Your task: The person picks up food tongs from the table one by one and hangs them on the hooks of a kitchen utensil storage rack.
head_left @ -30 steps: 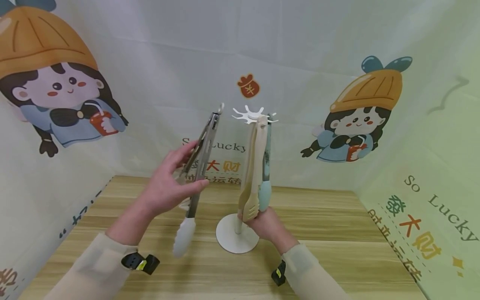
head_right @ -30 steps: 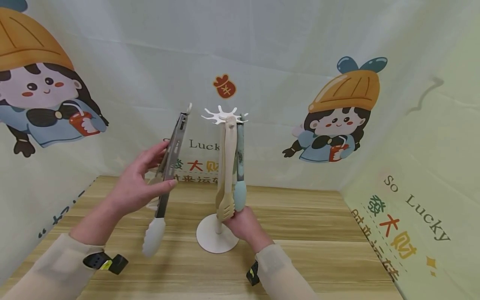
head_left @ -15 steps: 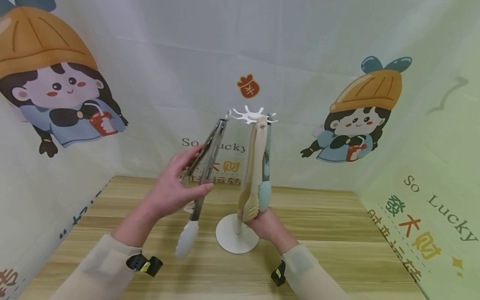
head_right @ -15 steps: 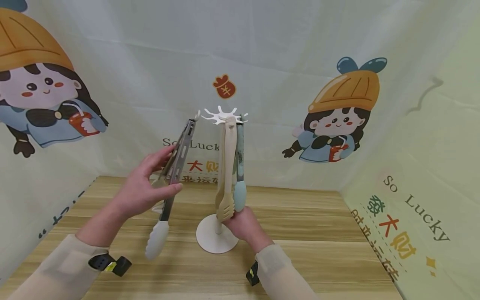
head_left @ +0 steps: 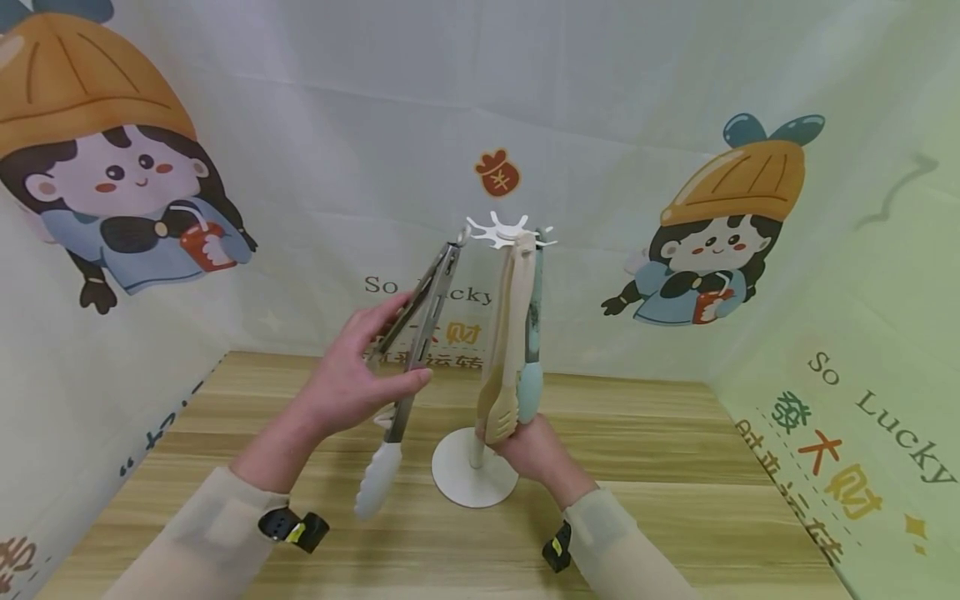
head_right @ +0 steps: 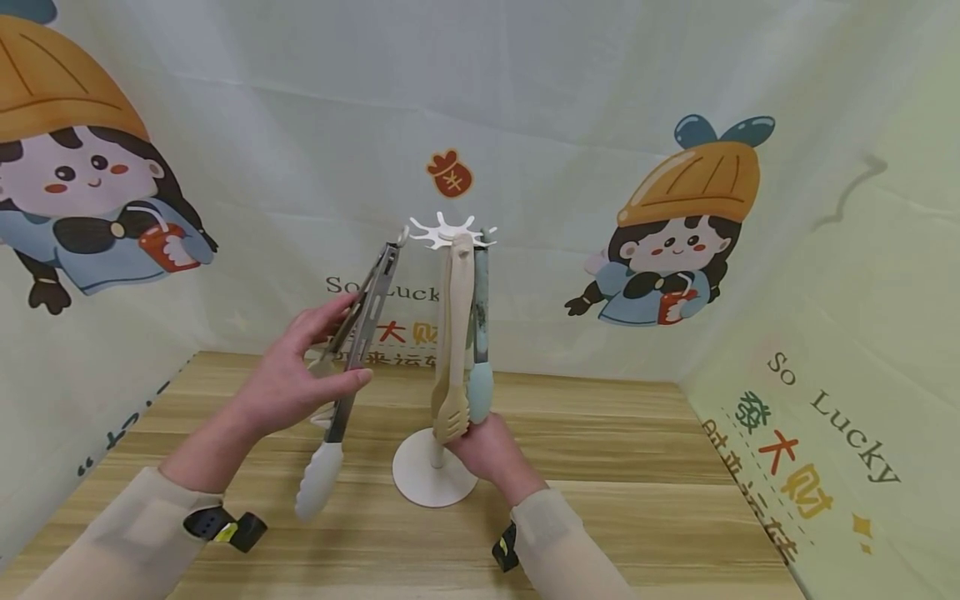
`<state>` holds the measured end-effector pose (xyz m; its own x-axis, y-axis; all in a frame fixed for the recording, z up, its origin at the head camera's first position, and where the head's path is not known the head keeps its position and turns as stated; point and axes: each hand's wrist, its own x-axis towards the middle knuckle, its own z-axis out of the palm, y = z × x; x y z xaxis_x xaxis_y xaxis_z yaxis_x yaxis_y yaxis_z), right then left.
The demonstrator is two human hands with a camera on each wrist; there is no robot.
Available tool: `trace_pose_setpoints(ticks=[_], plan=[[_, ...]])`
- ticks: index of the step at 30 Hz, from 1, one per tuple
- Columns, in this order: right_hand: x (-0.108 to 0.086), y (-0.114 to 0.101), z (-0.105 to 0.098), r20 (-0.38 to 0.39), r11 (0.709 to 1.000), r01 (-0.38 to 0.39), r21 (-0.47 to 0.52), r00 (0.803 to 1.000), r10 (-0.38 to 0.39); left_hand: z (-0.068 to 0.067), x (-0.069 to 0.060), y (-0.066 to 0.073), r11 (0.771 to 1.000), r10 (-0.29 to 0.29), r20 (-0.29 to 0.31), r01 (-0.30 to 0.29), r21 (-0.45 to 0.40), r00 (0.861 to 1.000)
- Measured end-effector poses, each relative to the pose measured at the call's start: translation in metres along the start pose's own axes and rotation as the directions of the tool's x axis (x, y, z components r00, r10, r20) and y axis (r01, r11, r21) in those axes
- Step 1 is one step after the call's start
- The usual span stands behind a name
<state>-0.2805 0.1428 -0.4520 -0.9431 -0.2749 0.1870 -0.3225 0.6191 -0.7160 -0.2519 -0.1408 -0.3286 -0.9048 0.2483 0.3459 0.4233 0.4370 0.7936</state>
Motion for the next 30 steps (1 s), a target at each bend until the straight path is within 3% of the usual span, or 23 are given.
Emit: trace_pose_setpoints(ticks=[14, 30], plan=[[0.000, 0.002, 0.000, 0.003, 1.000, 0.014, 0.004, 1.000, -0.014, 0.002, 0.003, -0.002, 1.000, 0.000, 0.001, 0.000, 0.019, 1.000], [0.002, 0.002, 0.000, 0.013, 1.000, -0.012, 0.015, 1.000, 0.012, 0.011, 0.006, 0.000, 1.000, 0.016, 0.013, -0.016, -0.019, 1.000]])
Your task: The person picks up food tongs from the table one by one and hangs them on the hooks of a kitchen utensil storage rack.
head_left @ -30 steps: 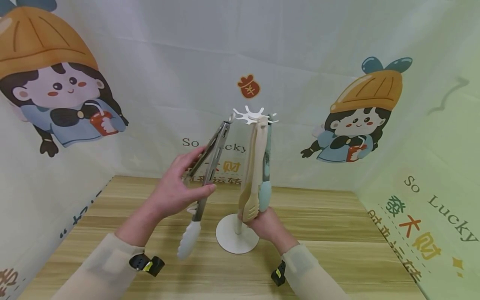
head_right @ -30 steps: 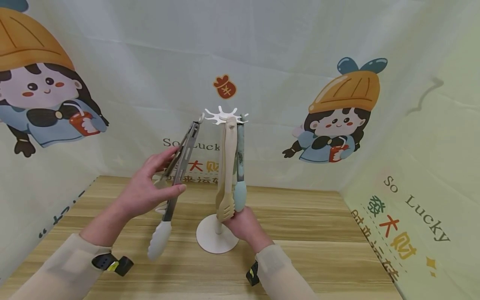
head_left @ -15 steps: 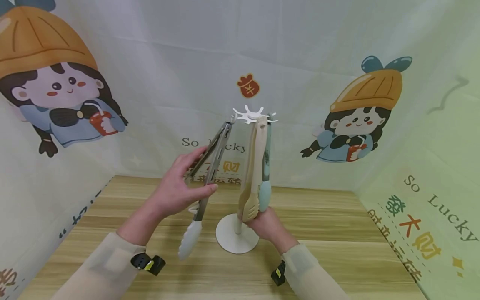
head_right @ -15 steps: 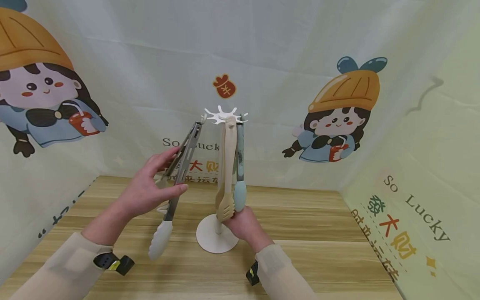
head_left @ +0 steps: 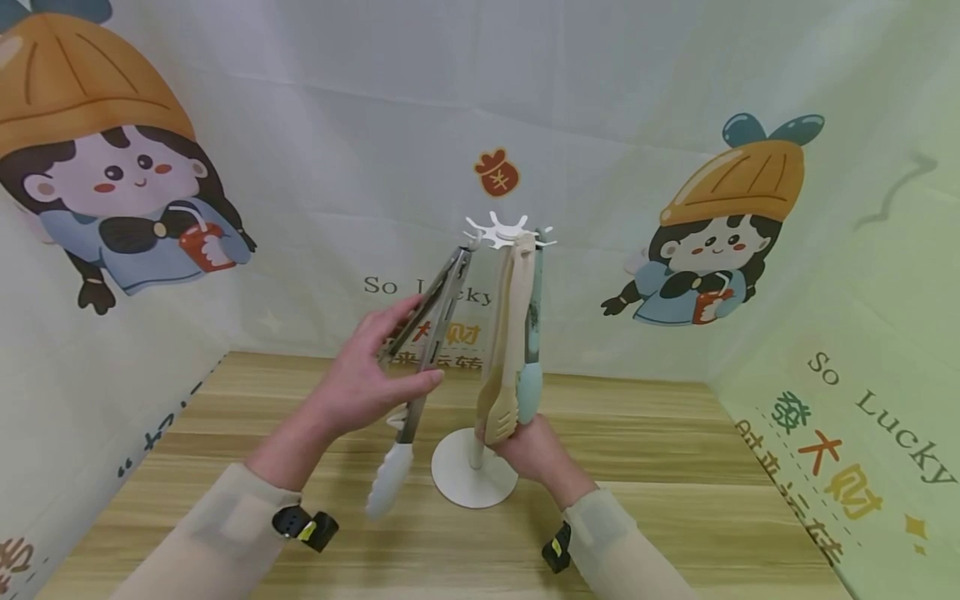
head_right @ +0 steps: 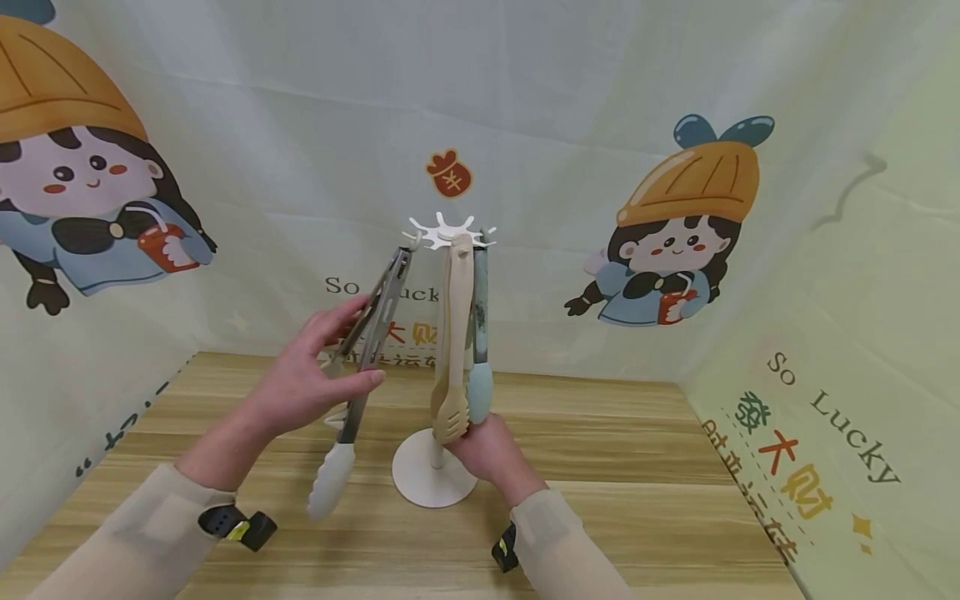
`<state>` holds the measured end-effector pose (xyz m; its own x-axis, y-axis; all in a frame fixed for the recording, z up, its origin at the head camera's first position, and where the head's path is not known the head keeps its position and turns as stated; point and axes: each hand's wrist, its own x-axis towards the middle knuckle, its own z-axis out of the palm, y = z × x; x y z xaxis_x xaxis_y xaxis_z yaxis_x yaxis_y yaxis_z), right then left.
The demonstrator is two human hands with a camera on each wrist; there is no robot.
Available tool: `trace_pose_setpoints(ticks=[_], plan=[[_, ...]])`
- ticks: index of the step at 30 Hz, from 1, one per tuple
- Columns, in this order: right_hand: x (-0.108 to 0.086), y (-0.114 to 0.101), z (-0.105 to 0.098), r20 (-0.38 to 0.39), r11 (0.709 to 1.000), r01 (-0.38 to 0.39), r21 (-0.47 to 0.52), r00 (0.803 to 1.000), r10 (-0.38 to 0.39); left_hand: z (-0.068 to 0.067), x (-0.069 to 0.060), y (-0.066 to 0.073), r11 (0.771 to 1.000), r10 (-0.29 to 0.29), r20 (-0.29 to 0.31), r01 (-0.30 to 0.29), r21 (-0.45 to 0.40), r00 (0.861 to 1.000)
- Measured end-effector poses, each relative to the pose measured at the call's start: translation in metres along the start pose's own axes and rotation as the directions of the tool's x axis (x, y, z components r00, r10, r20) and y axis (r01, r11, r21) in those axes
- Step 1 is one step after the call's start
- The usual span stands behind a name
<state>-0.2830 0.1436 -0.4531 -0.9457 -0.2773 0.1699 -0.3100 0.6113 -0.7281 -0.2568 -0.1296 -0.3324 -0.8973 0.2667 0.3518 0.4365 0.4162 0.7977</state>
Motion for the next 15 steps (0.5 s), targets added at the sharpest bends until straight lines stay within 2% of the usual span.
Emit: trace_pose_setpoints(ticks=[8, 15], plan=[[0.000, 0.002, 0.001, -0.017, 1.000, 0.031, -0.001, 0.999, -0.031, 0.004, 0.003, 0.000, 1.000, 0.000, -0.002, 0.000, -0.001, 1.000], [-0.001, 0.001, 0.001, -0.012, 1.000, 0.016, 0.000, 1.000, -0.016, 0.012, 0.007, -0.003, 1.000, 0.026, -0.010, -0.026, 0.003, 1.000]])
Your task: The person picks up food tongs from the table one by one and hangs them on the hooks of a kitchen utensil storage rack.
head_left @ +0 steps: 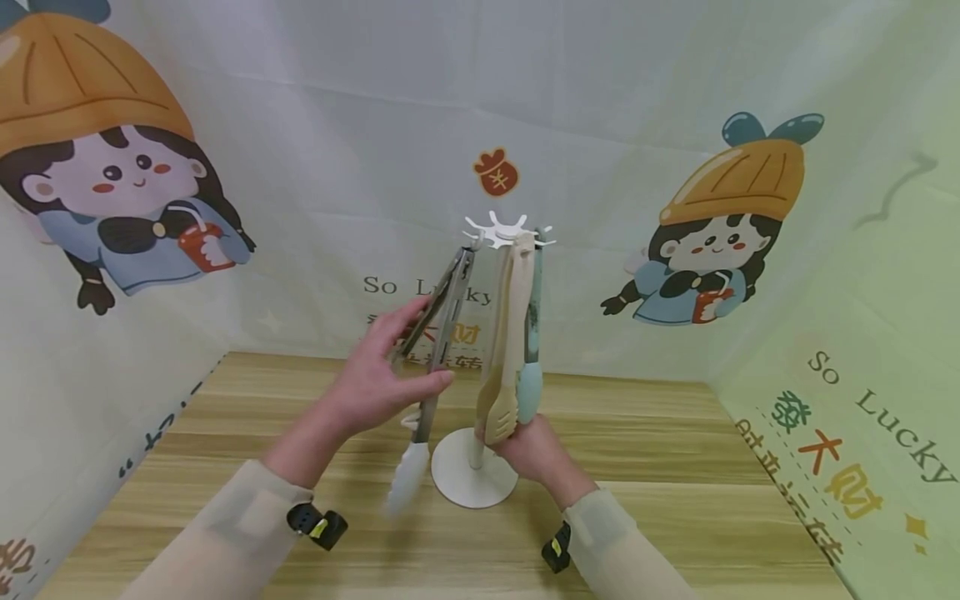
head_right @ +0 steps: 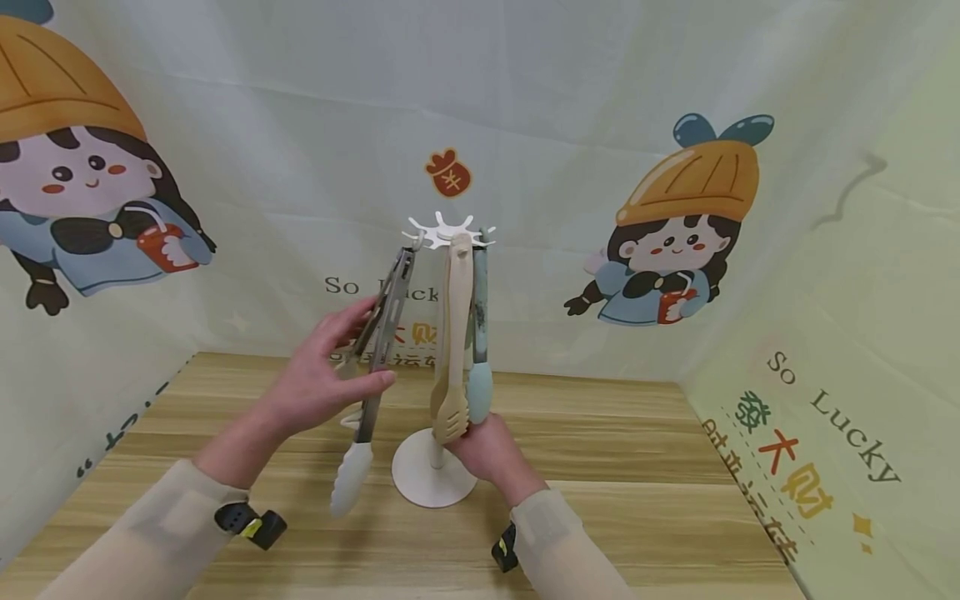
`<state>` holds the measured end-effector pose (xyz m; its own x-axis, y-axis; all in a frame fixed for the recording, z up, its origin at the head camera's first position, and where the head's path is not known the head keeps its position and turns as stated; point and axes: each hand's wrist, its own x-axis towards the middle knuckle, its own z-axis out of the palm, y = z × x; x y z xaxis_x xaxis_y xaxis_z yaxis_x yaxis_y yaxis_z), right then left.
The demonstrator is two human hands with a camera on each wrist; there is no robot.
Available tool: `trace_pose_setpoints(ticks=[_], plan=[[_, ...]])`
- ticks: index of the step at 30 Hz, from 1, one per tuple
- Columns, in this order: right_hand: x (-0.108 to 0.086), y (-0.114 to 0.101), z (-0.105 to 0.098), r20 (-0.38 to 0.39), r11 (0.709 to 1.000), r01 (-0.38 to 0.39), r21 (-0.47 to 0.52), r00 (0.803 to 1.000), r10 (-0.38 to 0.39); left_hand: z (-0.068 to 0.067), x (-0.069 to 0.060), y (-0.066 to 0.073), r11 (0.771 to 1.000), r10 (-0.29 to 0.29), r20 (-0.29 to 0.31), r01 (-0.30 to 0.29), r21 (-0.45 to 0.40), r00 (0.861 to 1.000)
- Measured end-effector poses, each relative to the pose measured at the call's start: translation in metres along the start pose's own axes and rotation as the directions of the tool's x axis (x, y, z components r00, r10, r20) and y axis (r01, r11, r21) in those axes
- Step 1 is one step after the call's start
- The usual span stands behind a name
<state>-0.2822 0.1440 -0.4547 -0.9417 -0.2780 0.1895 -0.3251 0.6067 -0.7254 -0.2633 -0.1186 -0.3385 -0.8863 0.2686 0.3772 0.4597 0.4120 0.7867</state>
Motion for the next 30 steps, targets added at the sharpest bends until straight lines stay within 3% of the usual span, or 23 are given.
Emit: trace_pose_setpoints(ticks=[13, 30], plan=[[-0.001, 0.000, 0.000, 0.002, 1.000, -0.008, -0.011, 1.000, 0.008, 0.015, 0.011, -0.002, 1.000, -0.015, 0.036, 0.015, 0.008, 0.999], [0.001, 0.000, -0.001, 0.008, 1.000, 0.004, -0.019, 1.000, -0.004, 0.023, 0.020, 0.000, 0.998, -0.059, 0.079, 0.057, 0.031, 0.995]])
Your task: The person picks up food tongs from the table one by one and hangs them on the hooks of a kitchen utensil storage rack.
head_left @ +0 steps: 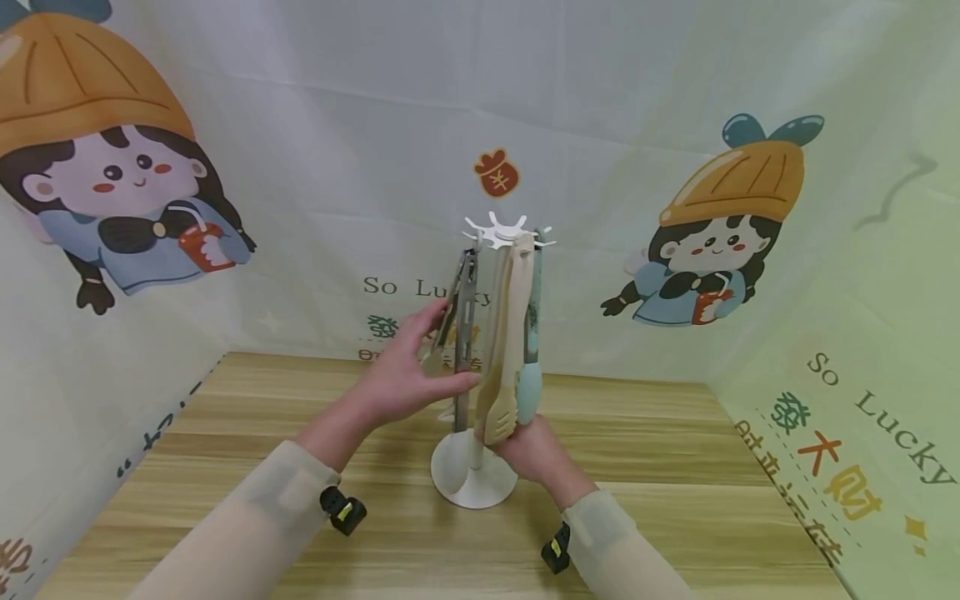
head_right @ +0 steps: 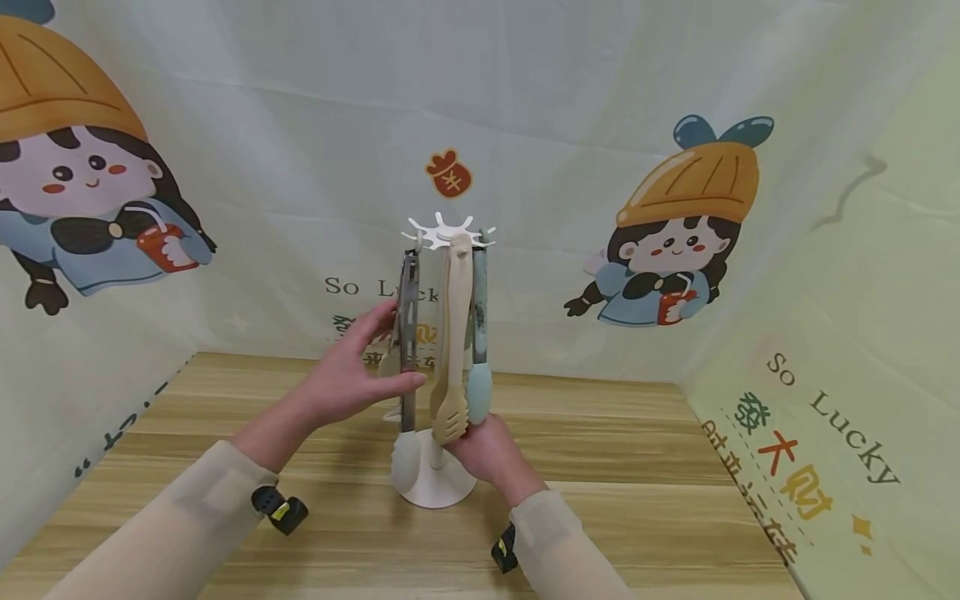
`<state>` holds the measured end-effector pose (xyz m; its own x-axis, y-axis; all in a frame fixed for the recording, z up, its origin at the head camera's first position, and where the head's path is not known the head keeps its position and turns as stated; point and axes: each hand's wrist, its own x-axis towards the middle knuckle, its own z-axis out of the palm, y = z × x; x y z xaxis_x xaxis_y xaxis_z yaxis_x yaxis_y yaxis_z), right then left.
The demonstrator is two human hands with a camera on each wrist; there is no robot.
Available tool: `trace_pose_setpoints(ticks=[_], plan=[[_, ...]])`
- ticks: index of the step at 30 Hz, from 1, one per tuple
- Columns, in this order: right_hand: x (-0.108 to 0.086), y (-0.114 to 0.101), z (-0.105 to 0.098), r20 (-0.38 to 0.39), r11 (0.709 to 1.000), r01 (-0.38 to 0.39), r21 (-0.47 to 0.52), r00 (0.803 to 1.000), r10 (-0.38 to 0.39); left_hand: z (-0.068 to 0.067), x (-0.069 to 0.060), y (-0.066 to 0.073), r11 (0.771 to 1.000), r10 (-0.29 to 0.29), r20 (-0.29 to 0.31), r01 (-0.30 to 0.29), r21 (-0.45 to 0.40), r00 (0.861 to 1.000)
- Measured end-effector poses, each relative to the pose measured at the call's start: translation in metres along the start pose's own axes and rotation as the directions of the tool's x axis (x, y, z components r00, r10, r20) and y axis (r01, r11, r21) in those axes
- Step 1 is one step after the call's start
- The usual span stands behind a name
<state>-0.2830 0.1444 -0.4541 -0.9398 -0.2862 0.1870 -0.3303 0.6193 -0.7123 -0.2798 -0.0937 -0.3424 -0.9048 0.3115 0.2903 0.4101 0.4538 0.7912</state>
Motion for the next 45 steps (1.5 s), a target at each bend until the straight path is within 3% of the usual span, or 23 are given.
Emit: trace_pose_setpoints(ticks=[20, 29, 45], plan=[[0.0005, -0.0019, 0.0006, 0.000, 1.000, 0.010, -0.003, 1.000, -0.009, 0.0016, 0.0080, -0.0005, 1.000, 0.027, 0.014, -0.027, 0.001, 1.000], [0.0010, -0.0027, 0.0010, 0.001, 1.000, 0.010, -0.028, 1.000, -0.010, 0.0012, 0.0055, -0.0009, 1.000, 0.029, 0.020, -0.029, -0.002, 0.999], [0.0014, 0.0000, 0.0012, -0.010, 0.999, 0.026, -0.043, 1.000, -0.026, 0.0013, 0.0051, -0.0019, 1.000, 0.005, 0.031, -0.005, 0.004, 1.000]])
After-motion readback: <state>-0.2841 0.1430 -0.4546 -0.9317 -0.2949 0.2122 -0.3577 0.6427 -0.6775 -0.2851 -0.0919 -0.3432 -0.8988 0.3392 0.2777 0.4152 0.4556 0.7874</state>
